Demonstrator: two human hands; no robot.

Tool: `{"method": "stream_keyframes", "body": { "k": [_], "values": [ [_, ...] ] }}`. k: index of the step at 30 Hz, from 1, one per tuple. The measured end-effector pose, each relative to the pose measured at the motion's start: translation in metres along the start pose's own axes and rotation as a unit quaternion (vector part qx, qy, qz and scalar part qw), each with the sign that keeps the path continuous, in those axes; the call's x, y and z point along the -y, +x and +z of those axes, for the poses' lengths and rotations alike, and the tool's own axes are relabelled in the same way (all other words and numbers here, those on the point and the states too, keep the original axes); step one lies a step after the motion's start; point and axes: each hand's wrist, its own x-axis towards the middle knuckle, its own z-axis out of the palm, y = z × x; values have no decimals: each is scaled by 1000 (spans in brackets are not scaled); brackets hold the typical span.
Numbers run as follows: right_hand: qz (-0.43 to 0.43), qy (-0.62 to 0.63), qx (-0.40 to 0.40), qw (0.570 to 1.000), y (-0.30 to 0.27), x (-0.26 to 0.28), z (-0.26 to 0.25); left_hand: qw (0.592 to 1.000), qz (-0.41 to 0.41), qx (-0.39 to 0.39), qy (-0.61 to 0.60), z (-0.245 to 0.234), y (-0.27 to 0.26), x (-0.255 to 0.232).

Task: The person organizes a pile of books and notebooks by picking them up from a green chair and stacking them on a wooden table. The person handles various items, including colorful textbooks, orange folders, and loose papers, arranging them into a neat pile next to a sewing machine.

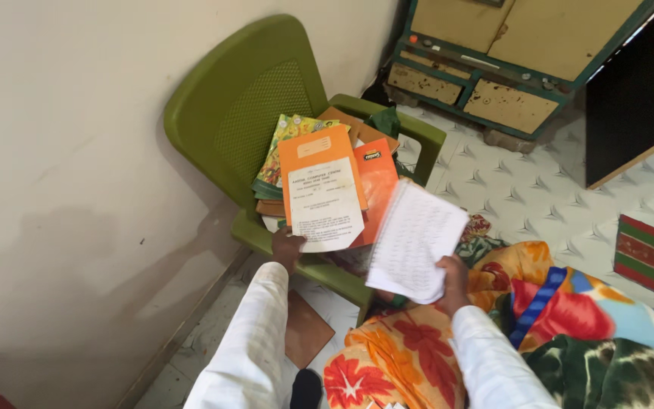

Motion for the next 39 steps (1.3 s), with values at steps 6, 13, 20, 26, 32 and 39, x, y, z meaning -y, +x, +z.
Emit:
{"method": "stream_keyframes", "body": {
  "k": [6, 13, 20, 26, 32, 39],
  "values": [
    [-6, -71, 28, 997, 22, 41, 14, 998, -37, 50, -1, 11, -27, -13],
    [47, -385, 60, 920, 36, -10, 124, 988, -126, 74, 40, 19, -57, -45],
    [73, -237, 63, 967, 15, -40, 167, 984, -158, 47, -70, 16, -63, -63],
    [51, -249, 73, 964, -10, -14, 175, 995, -84, 46, -13, 10, -62, -66],
    [44, -213, 243, 945, -34, 40, 171, 978, -102, 64, -168, -4, -107, -130],
    [12, -255, 374, 892, -137, 94, 208, 964, 168, 167, -116, -38, -226, -159]
  ]
}}
